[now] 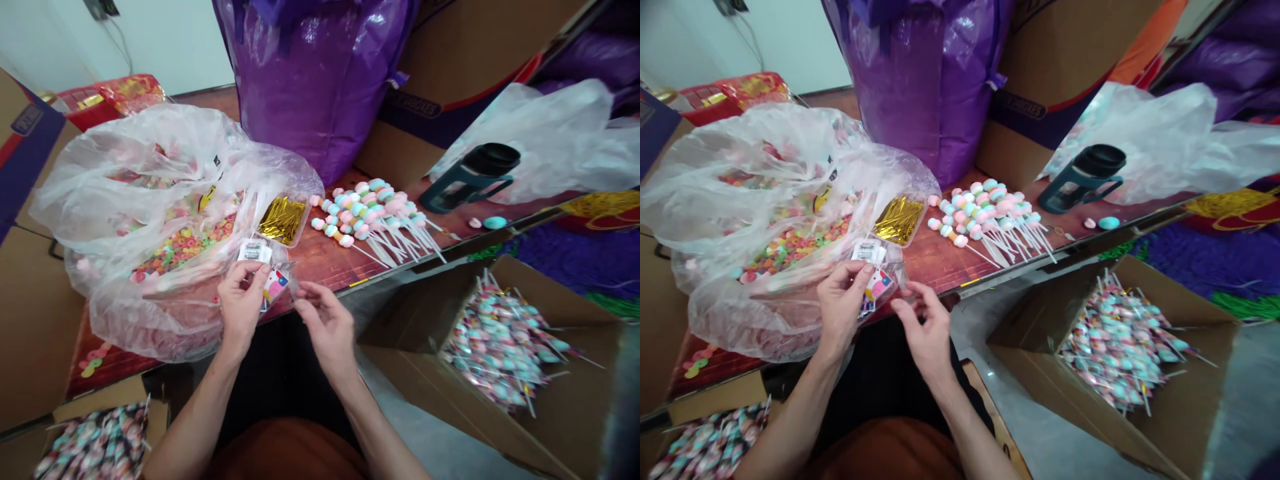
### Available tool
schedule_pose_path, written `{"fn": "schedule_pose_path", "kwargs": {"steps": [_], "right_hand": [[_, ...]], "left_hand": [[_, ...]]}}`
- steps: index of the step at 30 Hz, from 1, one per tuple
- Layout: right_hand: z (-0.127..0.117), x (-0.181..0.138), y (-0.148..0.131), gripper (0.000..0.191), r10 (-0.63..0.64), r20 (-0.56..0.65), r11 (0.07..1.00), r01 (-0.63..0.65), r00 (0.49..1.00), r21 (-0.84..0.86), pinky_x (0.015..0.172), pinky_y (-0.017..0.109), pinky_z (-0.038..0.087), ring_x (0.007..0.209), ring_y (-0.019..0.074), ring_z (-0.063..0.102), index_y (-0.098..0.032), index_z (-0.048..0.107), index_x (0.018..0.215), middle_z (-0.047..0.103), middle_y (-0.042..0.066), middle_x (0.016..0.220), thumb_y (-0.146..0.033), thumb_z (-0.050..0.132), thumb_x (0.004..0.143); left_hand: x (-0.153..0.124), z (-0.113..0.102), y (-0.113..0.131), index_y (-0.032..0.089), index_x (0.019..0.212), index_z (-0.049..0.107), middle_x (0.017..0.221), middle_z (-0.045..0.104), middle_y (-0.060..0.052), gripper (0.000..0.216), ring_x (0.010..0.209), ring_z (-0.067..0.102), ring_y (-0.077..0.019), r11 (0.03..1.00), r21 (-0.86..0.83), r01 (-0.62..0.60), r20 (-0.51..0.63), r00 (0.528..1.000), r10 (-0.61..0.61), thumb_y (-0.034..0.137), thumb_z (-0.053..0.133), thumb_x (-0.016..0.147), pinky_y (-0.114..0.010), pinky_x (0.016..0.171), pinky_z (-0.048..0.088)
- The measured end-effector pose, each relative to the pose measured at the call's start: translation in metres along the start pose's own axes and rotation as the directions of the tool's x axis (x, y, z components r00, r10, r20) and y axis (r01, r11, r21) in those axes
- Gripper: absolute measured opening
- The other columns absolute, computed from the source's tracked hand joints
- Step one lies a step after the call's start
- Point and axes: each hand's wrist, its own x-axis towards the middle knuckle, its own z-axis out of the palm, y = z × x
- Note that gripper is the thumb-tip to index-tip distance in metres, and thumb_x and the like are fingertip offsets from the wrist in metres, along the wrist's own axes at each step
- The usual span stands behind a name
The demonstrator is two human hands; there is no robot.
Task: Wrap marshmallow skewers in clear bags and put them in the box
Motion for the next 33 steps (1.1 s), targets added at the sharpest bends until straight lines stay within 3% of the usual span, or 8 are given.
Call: {"fn": "schedule_pose_path", "kwargs": {"steps": [4, 7, 9, 11, 13, 18, 25, 33], "right_hand": [[0.022, 0.01, -0.003, 0.018, 0.057, 0.014, 0.986, -0.059, 0.998, 0.155, 0.066, 0.026, 0.05, 0.068, 0.0136, 0.059, -0.019, 0.073, 0.086, 0.07, 0.0, 0.077, -0.036, 0.074, 0.083], [0.018, 0.015, -0.003, 0.016, 0.029, -0.01, 0.98, -0.026, 1.0, 0.197, 0.065, 0.025, 0.048, 0.066, 0.0118, 0.057, -0.019, 0.07, 0.079, 0.067, -0.002, 0.072, -0.033, 0.072, 0.085], [0.011, 0.016, -0.005, 0.016, 0.026, 0.005, 0.98, -0.027, 1.0, 0.197, 0.062, 0.024, 0.047, 0.062, 0.0114, 0.056, -0.019, 0.068, 0.078, 0.065, -0.003, 0.069, -0.033, 0.071, 0.086], [0.004, 0.016, -0.007, 0.017, 0.018, 0.04, 0.984, -0.025, 0.999, 0.179, 0.059, 0.025, 0.046, 0.058, 0.0115, 0.055, -0.019, 0.066, 0.078, 0.064, -0.003, 0.067, -0.033, 0.069, 0.087], [-0.001, 0.017, -0.009, 0.017, -0.013, 0.056, 0.99, 0.005, 0.998, 0.142, 0.059, 0.024, 0.045, 0.058, 0.0112, 0.054, -0.018, 0.065, 0.076, 0.062, -0.003, 0.066, -0.032, 0.069, 0.087], [-0.01, 0.02, -0.006, 0.025, -0.064, 0.025, 0.997, 0.063, 0.998, 0.041, 0.059, 0.022, 0.039, 0.06, 0.0093, 0.045, -0.018, 0.059, 0.068, 0.053, -0.004, 0.063, -0.033, 0.067, 0.087], [-0.013, 0.03, 0.0, 0.045, -0.097, -0.08, 0.994, 0.092, 0.992, -0.065, 0.05, 0.023, 0.029, 0.053, 0.0087, 0.034, -0.021, 0.04, 0.057, 0.037, -0.006, 0.055, -0.043, 0.057, 0.093], [-0.03, 0.051, 0.008, 0.048, -0.148, -0.055, 0.957, 0.129, 0.987, -0.258, 0.052, 0.025, 0.031, 0.052, 0.0101, 0.036, -0.021, 0.043, 0.056, 0.039, -0.006, 0.053, -0.045, 0.054, 0.095]], "left_hand": [[-0.022, 0.014, 0.011, 0.021, 0.087, 0.072, 0.086, 0.067, -0.001, 0.011, 0.079, 0.061, -0.0137, 0.982, -0.16, 0.095, -0.02, 0.995, -0.1, 0.03, 0.076, 0.082, -0.024, 0.074, 0.048], [-0.041, 0.018, 0.013, 0.022, 0.089, 0.066, 0.077, 0.06, 0.003, 0.024, 0.063, 0.053, -0.009, 0.876, -0.401, 0.267, -0.009, 0.955, -0.295, 0.041, 0.078, 0.081, -0.02, 0.06, 0.044], [-0.049, 0.02, 0.013, 0.019, 0.086, 0.064, 0.069, 0.056, 0.004, 0.035, 0.055, 0.046, -0.0074, 0.675, -0.55, 0.492, 0.207, 0.863, -0.46, 0.051, 0.077, 0.079, -0.02, 0.051, 0.039], [-0.048, 0.022, 0.013, 0.017, 0.089, 0.066, 0.071, 0.06, 0.002, 0.042, 0.055, 0.048, -0.0073, 0.425, -0.597, 0.681, 0.427, 0.718, -0.55, 0.054, 0.079, 0.075, -0.02, 0.05, 0.04], [-0.042, 0.024, 0.011, 0.016, 0.094, 0.069, 0.08, 0.067, 0.0, 0.04, 0.063, 0.056, -0.0088, 0.276, -0.644, 0.714, 0.48, 0.658, -0.58, 0.044, 0.086, 0.071, -0.02, 0.055, 0.045], [-0.025, 0.028, 0.007, 0.015, 0.071, 0.064, 0.07, 0.065, 0.004, 0.031, 0.055, 0.053, -0.0049, 0.348, -0.718, 0.603, 0.345, 0.743, -0.574, 0.016, 0.093, 0.059, -0.019, 0.057, 0.045], [-0.029, 0.04, 0.006, 0.015, 0.07, 0.064, 0.062, 0.057, 0.006, 0.038, 0.051, 0.047, -0.0043, 0.508, -0.68, 0.529, 0.203, 0.801, -0.563, 0.038, 0.093, 0.06, -0.017, 0.05, 0.041], [-0.012, 0.045, 0.007, 0.014, 0.07, 0.063, 0.065, 0.057, 0.006, 0.042, 0.052, 0.043, -0.0025, 0.541, -0.696, 0.472, 0.113, 0.816, -0.566, 0.031, 0.096, 0.052, -0.015, 0.048, 0.037]]}}
